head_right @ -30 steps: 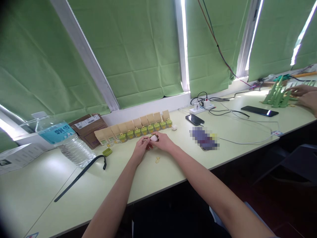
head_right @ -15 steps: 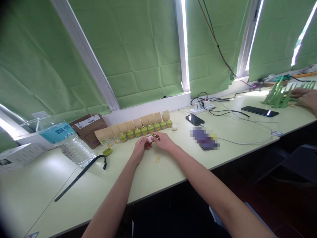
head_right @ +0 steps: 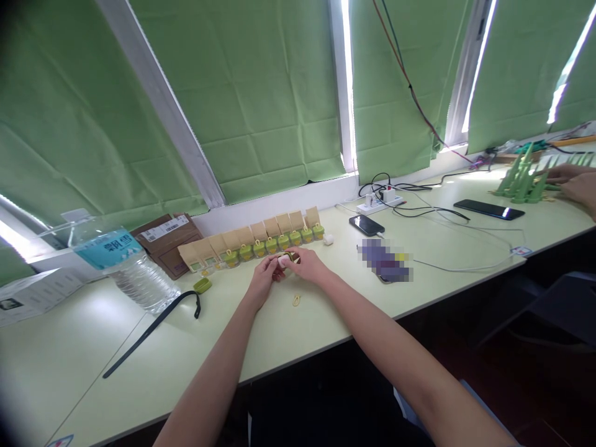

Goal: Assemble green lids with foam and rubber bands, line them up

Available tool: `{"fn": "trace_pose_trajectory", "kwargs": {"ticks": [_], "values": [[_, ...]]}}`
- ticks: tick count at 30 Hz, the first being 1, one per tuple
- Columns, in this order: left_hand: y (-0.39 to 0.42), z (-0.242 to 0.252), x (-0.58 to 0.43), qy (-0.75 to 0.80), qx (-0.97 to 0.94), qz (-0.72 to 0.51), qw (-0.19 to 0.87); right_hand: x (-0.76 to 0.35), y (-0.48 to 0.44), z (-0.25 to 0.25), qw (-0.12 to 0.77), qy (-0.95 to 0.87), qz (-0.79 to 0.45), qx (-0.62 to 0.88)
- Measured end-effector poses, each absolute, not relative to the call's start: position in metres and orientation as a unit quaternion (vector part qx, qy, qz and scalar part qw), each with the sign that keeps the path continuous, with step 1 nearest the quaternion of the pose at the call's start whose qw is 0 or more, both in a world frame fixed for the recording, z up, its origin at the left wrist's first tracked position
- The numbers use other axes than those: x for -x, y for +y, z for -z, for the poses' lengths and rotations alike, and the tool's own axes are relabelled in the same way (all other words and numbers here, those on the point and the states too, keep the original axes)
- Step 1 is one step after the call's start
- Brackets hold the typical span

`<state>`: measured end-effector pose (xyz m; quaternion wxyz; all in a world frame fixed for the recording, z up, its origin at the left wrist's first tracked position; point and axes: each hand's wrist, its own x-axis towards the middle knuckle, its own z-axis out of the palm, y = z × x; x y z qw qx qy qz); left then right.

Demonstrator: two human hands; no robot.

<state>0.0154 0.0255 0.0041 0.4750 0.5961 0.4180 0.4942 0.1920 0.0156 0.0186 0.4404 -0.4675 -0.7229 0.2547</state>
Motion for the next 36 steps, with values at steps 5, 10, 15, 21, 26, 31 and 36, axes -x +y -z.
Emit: {"fn": "trace_pose_trajectory", "kwargs": {"ticks": [5, 10, 15, 21, 26, 31, 36], "values": [[0.023, -0.006, -0.016, 0.406, -0.604, -0.483, 0.486, -0.193, 0.018, -0.018, 0.454, -0.71, -0.25, 0.476], [0.023, -0.006, -0.015, 0.411, -0.609, -0.481, 0.478, -0.194, 0.017, -0.019, 0.444, -0.711, -0.258, 0.481], [0.024, -0.006, -0.015, 0.423, -0.605, -0.485, 0.469, -0.193, 0.014, -0.021, 0.434, -0.719, -0.26, 0.477], [0.016, -0.013, -0.017, 0.422, -0.61, -0.47, 0.478, -0.193, 0.014, -0.02, 0.438, -0.714, -0.254, 0.484], [0.012, -0.016, -0.018, 0.419, -0.625, -0.462, 0.47, -0.193, 0.016, -0.019, 0.442, -0.716, -0.251, 0.479], [0.012, -0.016, -0.018, 0.421, -0.627, -0.455, 0.472, -0.193, 0.016, -0.02, 0.439, -0.719, -0.242, 0.481], [0.009, -0.019, -0.02, 0.429, -0.631, -0.447, 0.467, -0.193, 0.016, -0.021, 0.433, -0.723, -0.242, 0.481]]}}
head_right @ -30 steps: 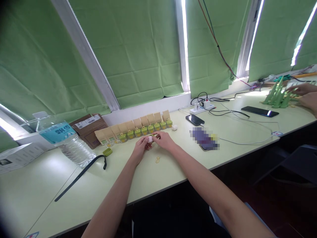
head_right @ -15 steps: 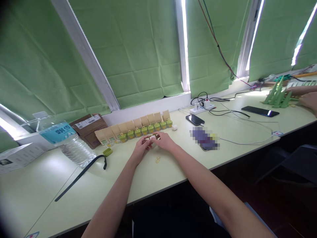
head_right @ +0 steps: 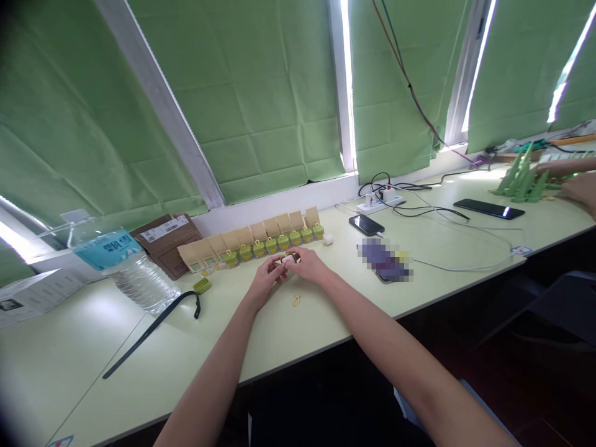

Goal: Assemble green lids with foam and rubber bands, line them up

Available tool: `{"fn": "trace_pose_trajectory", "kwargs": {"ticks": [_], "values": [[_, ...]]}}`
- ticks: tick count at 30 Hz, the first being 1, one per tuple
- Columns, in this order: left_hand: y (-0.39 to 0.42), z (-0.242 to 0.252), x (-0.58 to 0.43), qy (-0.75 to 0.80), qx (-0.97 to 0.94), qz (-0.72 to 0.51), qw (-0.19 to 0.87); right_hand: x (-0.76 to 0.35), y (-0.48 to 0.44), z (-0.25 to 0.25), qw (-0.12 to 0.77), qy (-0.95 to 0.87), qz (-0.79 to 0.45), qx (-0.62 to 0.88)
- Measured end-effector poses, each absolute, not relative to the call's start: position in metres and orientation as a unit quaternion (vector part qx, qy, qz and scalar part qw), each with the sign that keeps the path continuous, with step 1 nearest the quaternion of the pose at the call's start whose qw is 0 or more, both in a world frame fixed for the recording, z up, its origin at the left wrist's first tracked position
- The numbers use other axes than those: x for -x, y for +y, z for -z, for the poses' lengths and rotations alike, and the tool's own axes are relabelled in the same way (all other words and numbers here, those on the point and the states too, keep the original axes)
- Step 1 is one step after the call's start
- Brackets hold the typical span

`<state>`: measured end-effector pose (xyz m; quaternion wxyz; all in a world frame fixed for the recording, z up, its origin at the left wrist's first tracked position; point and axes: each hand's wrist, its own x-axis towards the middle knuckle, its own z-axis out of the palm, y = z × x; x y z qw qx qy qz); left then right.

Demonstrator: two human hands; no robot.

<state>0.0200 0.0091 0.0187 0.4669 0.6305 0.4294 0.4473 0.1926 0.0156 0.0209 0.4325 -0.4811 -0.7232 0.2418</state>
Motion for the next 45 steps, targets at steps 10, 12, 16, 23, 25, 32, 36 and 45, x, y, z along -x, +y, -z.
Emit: {"fn": "trace_pose_trajectory", "kwargs": {"ticks": [10, 12, 16, 23, 25, 32, 36, 45], "values": [[0.008, -0.018, -0.021, 0.445, -0.635, -0.445, 0.449, -0.195, 0.009, -0.026, 0.42, -0.73, -0.254, 0.475], [0.009, -0.018, -0.021, 0.444, -0.632, -0.449, 0.448, -0.195, 0.008, -0.026, 0.42, -0.732, -0.253, 0.473], [0.009, -0.018, -0.021, 0.445, -0.632, -0.451, 0.446, -0.194, 0.008, -0.026, 0.421, -0.731, -0.255, 0.473], [0.013, -0.013, -0.019, 0.449, -0.637, -0.448, 0.439, -0.194, 0.01, -0.024, 0.419, -0.727, -0.261, 0.477], [0.013, -0.012, -0.019, 0.451, -0.636, -0.45, 0.435, -0.194, 0.011, -0.022, 0.417, -0.729, -0.264, 0.475], [0.013, -0.012, -0.02, 0.45, -0.638, -0.458, 0.425, -0.192, 0.012, -0.019, 0.413, -0.729, -0.268, 0.475], [0.012, -0.013, -0.022, 0.453, -0.628, -0.47, 0.423, -0.192, 0.012, -0.018, 0.412, -0.733, -0.259, 0.476], [0.031, -0.016, 0.01, 0.552, -0.501, -0.592, 0.308, -0.194, 0.014, -0.009, 0.37, -0.739, -0.243, 0.508]]}}
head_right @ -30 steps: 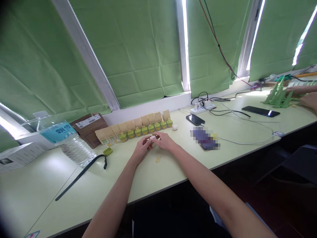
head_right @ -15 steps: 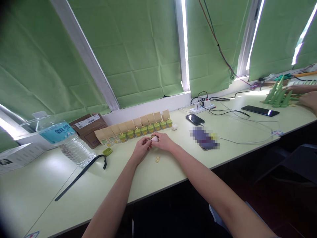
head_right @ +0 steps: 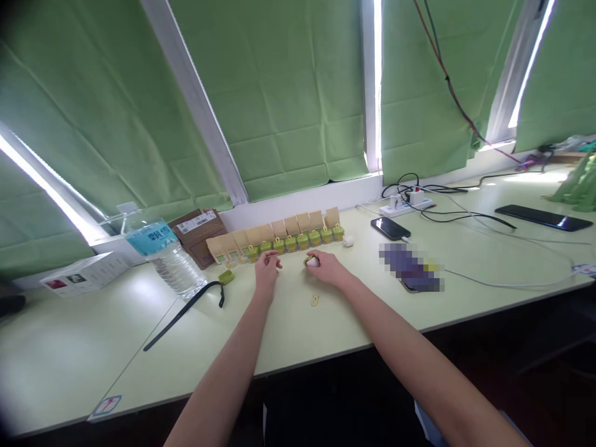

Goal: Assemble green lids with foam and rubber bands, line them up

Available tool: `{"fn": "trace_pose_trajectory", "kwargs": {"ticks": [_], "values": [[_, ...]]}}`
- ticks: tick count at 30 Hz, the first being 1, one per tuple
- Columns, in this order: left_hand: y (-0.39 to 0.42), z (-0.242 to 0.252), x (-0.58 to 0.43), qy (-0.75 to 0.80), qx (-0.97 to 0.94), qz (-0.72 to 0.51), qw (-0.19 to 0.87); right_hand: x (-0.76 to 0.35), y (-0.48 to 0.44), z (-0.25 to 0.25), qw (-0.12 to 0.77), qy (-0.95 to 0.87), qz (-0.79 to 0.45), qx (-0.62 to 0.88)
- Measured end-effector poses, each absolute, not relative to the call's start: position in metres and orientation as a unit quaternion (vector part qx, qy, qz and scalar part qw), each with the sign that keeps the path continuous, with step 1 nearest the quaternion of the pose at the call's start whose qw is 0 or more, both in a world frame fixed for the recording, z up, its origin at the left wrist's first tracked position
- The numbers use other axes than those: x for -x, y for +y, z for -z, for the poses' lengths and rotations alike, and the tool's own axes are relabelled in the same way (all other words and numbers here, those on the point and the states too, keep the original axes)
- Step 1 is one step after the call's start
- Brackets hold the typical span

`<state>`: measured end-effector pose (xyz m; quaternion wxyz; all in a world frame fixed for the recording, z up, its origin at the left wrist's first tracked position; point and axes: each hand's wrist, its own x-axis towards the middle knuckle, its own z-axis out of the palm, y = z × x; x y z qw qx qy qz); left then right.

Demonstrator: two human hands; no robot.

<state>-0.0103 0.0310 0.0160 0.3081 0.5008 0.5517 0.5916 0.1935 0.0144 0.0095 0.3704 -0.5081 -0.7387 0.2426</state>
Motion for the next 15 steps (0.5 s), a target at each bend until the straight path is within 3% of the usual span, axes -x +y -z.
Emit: {"fn": "trace_pose_trajectory", "kwargs": {"ticks": [6, 15], "values": [[0.052, -0.03, 0.073, 0.651, -0.432, -0.575, 0.243, -0.192, 0.013, -0.01, 0.363, -0.74, -0.263, 0.502], [0.091, -0.056, 0.138, 0.772, -0.556, -0.263, 0.16, -0.192, 0.01, -0.017, 0.365, -0.737, -0.269, 0.501]]}}
